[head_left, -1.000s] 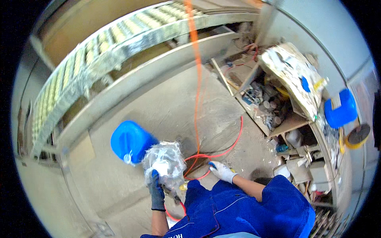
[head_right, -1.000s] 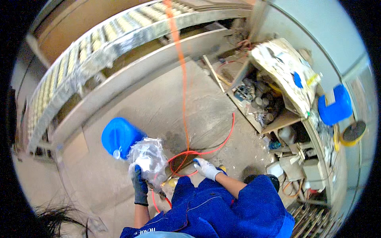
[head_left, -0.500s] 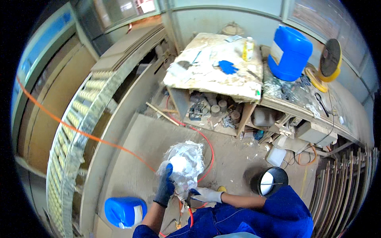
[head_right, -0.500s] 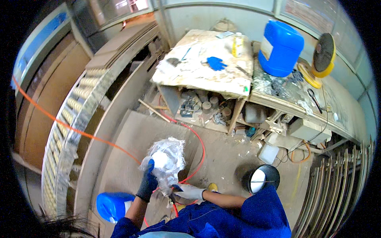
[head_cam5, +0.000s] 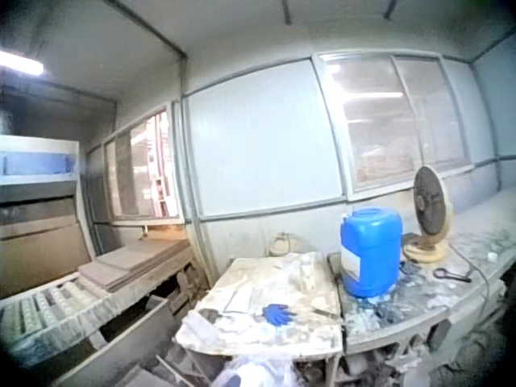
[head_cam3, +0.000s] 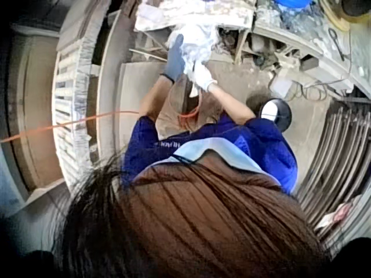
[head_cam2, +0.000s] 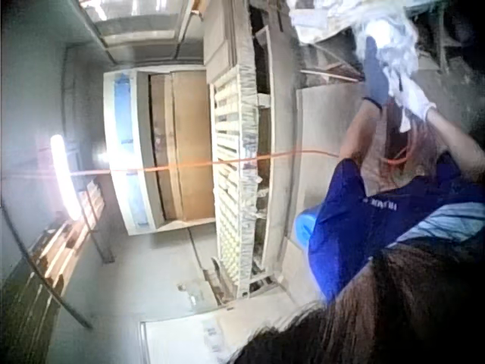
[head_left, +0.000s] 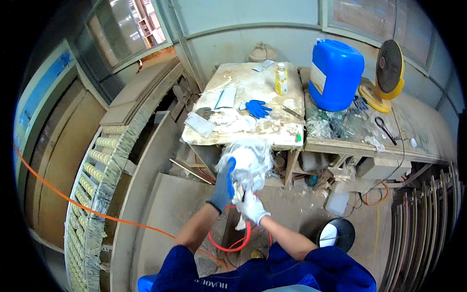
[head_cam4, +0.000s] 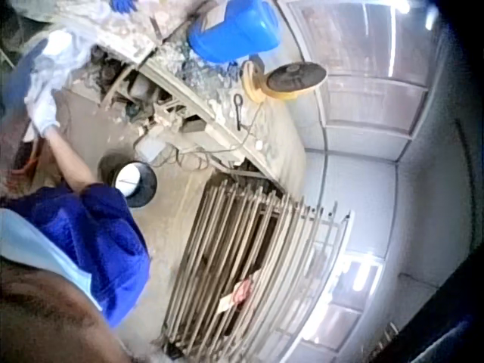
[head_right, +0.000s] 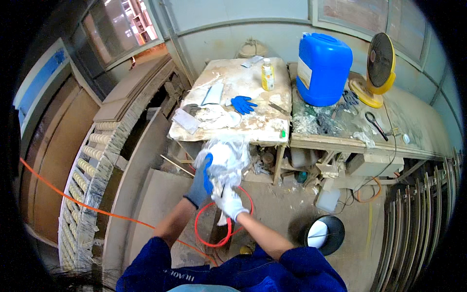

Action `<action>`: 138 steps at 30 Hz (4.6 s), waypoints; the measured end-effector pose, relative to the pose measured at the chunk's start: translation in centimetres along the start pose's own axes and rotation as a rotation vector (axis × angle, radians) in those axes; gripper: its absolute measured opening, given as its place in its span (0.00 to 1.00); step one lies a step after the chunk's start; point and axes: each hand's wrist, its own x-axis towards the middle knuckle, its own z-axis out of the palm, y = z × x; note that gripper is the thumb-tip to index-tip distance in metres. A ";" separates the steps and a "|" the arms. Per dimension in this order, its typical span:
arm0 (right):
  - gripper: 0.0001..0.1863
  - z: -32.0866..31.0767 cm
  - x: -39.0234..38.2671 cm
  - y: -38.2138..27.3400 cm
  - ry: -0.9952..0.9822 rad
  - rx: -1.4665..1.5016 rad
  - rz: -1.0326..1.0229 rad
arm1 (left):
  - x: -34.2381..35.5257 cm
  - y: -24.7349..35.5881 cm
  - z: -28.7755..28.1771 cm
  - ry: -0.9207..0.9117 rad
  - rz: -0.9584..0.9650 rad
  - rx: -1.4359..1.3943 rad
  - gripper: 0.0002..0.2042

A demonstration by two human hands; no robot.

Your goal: The person prepares a spray gun by cleaning it and then fills it with white paint from a bucket. They also pour a liquid from a blue container into a plastic bag and attach the bag to the spray gun.

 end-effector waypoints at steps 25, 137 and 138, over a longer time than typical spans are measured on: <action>0.43 -23.8 27.2 8.6 0.196 -0.055 0.122 | 36.2 -6.1 12.2 0.007 -0.115 0.233 0.24; 0.20 -22.2 30.2 13.7 0.194 -0.106 0.191 | 41.4 0.6 19.3 -0.249 0.063 0.773 0.17; 0.20 -22.2 30.0 13.5 0.185 -0.114 0.200 | 41.3 0.7 19.4 -0.262 0.096 0.787 0.17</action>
